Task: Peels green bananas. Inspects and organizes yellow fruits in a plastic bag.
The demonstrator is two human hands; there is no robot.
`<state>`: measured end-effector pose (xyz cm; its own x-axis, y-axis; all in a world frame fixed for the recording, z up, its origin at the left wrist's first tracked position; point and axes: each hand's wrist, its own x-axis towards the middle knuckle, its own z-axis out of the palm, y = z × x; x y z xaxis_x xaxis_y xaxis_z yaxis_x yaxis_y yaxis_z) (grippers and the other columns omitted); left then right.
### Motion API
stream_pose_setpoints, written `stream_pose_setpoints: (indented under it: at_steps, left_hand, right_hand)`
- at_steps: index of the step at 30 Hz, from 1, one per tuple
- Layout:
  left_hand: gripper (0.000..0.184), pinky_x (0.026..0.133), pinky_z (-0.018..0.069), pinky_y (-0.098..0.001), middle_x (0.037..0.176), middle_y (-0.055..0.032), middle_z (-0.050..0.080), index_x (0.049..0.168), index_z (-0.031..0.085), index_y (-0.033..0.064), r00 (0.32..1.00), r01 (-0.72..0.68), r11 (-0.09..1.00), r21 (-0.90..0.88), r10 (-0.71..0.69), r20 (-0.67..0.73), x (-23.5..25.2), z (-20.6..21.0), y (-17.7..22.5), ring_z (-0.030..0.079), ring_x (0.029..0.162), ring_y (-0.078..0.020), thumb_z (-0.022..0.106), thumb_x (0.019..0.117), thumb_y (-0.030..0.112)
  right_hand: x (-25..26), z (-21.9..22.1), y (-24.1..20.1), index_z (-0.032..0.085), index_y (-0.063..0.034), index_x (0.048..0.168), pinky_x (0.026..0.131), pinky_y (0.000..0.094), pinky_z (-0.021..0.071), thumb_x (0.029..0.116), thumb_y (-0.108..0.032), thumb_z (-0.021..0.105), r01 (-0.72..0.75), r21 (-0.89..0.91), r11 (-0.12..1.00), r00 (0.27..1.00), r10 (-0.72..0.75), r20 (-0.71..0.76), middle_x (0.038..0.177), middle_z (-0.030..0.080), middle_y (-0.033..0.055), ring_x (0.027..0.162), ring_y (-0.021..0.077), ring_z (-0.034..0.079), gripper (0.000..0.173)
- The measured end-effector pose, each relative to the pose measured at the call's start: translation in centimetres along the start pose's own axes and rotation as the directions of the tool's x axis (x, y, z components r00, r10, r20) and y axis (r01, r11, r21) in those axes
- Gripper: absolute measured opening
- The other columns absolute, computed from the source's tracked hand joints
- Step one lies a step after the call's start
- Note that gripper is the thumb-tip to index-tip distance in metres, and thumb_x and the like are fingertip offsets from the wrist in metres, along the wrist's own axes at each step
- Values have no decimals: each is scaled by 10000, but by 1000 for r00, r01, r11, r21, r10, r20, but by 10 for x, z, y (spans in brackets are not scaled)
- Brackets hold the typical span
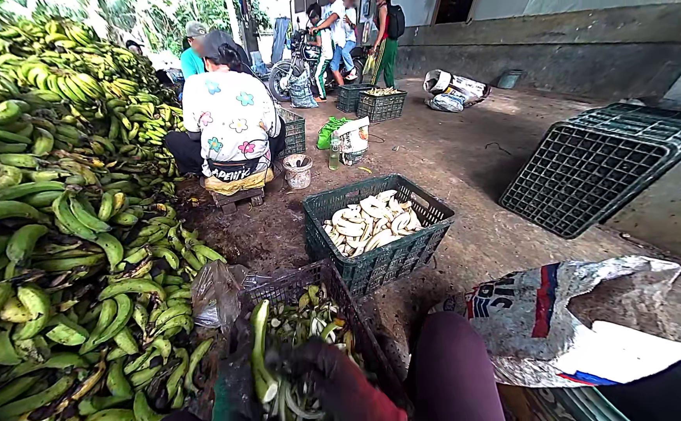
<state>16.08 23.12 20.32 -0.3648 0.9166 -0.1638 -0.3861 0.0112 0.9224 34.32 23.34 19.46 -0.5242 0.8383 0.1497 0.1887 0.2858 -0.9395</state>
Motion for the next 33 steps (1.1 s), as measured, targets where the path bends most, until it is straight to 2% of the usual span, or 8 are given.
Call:
stream_pose_setpoints:
  at_steps: [4, 9, 12, 16, 19, 22, 29, 33]
  left_hand:
    - [386, 566, 564, -242, 827, -14, 671, 1348, 518, 43, 993, -12, 1000, -21, 14, 120, -7, 11, -3, 637, 633, -73, 268, 1116, 225]
    - [409, 519, 544, -301, 818, -86, 625, 1362, 488, 16, 983, 183, 972, 149, -180, -35, -24, 14, -18, 611, 585, -134, 344, 1123, 315]
    - [399, 555, 592, -329, 837, -76, 662, 1428, 435, 23, 1000, 17, 993, 119, -14, -28, -15, 5, -14, 660, 617, -145, 363, 1114, 258]
    - [459, 766, 562, -202, 1133, -13, 620, 1502, 354, 15, 961, -275, 951, 139, 278, 2, 8, 7, 1, 630, 873, 9, 348, 1081, 198]
    - [303, 674, 581, -223, 938, 12, 657, 1357, 461, 24, 993, -74, 994, 77, 67, 94, -4, 13, -4, 653, 757, -23, 351, 1095, 129]
    - [362, 778, 564, -264, 1075, -74, 652, 1409, 490, 7, 983, 93, 967, 236, -127, 133, -22, 12, -12, 647, 872, -63, 389, 1097, 161]
    - [602, 852, 541, -260, 1231, -79, 531, 1568, 164, 51, 911, -312, 949, 46, 312, -269, 15, 27, -19, 588, 994, -37, 464, 1059, 164]
    - [386, 795, 534, -241, 1062, -112, 602, 1404, 437, -73, 965, -200, 959, 200, 227, -127, 4, 41, -9, 602, 866, -57, 468, 1056, 89]
  right_hand:
    - [10, 19, 15, 803, -138, 1040, 894, 586, 529, 887, -82, 664, 86, -375, 923, 951, -188, -244, 1155, 714, 156, 1081, 346, 671, 215]
    - [52, -10, 8, 753, -156, 1224, 987, 587, 483, 957, -159, 620, -239, -400, 885, 862, 3, -507, 1265, 664, 189, 1172, 366, 630, 298]
    - [32, -7, 10, 686, -130, 1322, 945, 468, 545, 1001, -172, 558, -117, -170, 979, 948, 59, -314, 1262, 660, 139, 1090, 247, 660, 348]
    - [-5, 31, 20, 754, -40, 1162, 890, 546, 541, 918, -65, 624, 116, -67, 991, 980, -126, -157, 1203, 675, 209, 1079, 323, 661, 277]
    - [22, 16, 15, 800, -139, 1079, 924, 611, 513, 886, -80, 681, 40, -406, 913, 911, -200, -360, 1180, 709, 166, 1107, 365, 663, 234]
    - [49, -16, 9, 760, -166, 1216, 952, 598, 501, 937, -119, 626, -124, -460, 879, 897, -99, -431, 1223, 681, 190, 1124, 376, 649, 313]
    - [-5, 34, 19, 754, -114, 1209, 896, 543, 535, 909, -102, 615, -1, -199, 980, 938, -67, -339, 1212, 681, 163, 1088, 305, 660, 330]
    - [26, 3, 15, 739, -128, 1253, 963, 623, 485, 931, -48, 586, -67, -353, 933, 937, -62, -343, 1267, 666, 188, 1153, 381, 634, 365]
